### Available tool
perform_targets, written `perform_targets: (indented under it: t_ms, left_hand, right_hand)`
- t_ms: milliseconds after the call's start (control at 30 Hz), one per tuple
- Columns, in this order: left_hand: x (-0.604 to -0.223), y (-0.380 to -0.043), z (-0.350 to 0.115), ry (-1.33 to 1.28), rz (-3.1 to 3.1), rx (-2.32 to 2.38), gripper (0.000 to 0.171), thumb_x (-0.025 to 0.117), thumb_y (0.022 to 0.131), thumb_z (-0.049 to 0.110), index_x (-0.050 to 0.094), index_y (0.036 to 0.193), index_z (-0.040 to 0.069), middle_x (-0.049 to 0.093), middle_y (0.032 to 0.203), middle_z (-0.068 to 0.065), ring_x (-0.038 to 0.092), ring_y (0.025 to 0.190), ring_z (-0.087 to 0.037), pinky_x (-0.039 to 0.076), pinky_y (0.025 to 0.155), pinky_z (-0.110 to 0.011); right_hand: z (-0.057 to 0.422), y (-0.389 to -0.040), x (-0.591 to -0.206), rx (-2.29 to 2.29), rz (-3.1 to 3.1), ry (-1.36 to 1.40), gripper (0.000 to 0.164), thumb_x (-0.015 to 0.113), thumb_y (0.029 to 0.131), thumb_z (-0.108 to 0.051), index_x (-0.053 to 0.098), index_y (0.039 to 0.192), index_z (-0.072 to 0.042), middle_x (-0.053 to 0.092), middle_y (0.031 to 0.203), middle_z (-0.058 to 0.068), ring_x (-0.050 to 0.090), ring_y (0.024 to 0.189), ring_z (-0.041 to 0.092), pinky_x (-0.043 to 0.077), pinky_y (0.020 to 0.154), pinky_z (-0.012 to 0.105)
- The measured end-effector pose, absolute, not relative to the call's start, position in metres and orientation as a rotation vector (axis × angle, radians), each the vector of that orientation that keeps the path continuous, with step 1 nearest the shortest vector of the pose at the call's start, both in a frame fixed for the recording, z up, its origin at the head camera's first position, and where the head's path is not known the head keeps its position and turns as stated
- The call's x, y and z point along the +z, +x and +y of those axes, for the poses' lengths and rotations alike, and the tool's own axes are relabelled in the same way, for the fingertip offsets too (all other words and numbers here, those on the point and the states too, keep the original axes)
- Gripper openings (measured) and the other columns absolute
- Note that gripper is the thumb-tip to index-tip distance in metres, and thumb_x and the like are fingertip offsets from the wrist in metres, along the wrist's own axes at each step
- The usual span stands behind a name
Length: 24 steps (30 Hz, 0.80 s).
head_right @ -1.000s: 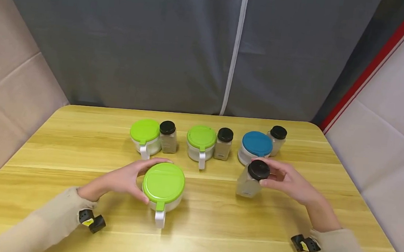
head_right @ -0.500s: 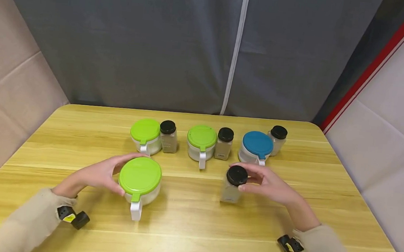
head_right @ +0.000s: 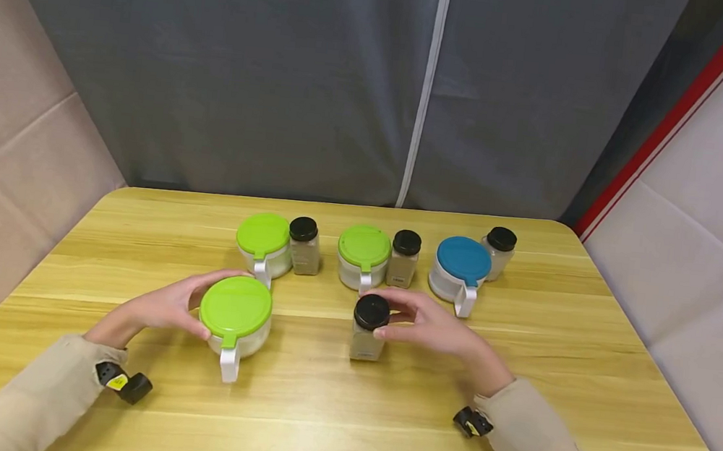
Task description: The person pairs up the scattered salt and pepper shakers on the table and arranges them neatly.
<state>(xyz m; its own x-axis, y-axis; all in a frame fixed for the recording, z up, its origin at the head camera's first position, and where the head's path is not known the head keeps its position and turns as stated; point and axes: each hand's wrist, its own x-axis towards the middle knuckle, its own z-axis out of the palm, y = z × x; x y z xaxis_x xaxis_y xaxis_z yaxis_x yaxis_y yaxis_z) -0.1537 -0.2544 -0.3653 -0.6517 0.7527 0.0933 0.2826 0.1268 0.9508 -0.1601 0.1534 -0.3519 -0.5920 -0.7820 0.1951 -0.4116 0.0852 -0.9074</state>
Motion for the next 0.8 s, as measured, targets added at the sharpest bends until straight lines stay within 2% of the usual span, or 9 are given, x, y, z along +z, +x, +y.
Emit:
perform_targets:
  t_ms: [100, 200, 567, 800]
  left_hand:
    - [-0.368, -0.155, -0.258, 0.976, 1.996, 1.561, 0.084, 0.072, 0.070, 0.004, 0.021, 0.136, -0.003, 0.038, 0.130, -0.015, 0.037, 0.118, -0.021, 0.031, 0.094, -0.031]
    - [-0.370, -0.156, -0.260, 0.956, 1.997, 1.573, 0.084, 0.072, 0.070, 0.004, 0.021, 0.136, -0.004, 0.037, 0.131, -0.015, 0.037, 0.118, -0.020, 0.031, 0.094, -0.028]
    - [-0.376, -0.160, -0.263, 0.922, 2.021, 1.571, 0.084, 0.072, 0.070, 0.006, 0.022, 0.138, 0.003, 0.036, 0.132, -0.013, 0.034, 0.120, -0.020, 0.020, 0.095, -0.053]
    - [-0.381, -0.161, -0.265, 0.943, 2.061, 1.528, 0.086, 0.073, 0.070, 0.007, 0.021, 0.138, 0.003, 0.034, 0.134, -0.011, 0.028, 0.123, -0.018, 0.011, 0.096, -0.057]
  right_hand:
    - [0.141, -0.162, -0.353, -1.522, 1.983, -1.149, 0.047, 0.060, 0.082, -0.001, 0.044, 0.126, 0.000, 0.047, 0.124, 0.014, 0.048, 0.107, 0.023, 0.038, 0.090, 0.038]
    - [0.129, -0.164, -0.353, -1.516, 1.968, -1.115, 0.048, 0.061, 0.082, -0.004, 0.044, 0.127, 0.000, 0.046, 0.125, 0.011, 0.047, 0.108, 0.022, 0.037, 0.091, 0.039]
    - [0.095, -0.172, -0.358, -1.507, 1.971, -1.092, 0.052, 0.063, 0.079, 0.000, 0.044, 0.127, -0.002, 0.049, 0.123, 0.009, 0.049, 0.108, 0.020, 0.035, 0.091, 0.041]
    - [0.080, -0.174, -0.361, -1.508, 1.945, -1.134, 0.050, 0.064, 0.080, -0.006, 0.045, 0.126, -0.003, 0.052, 0.120, 0.006, 0.050, 0.105, 0.019, 0.037, 0.090, 0.039]
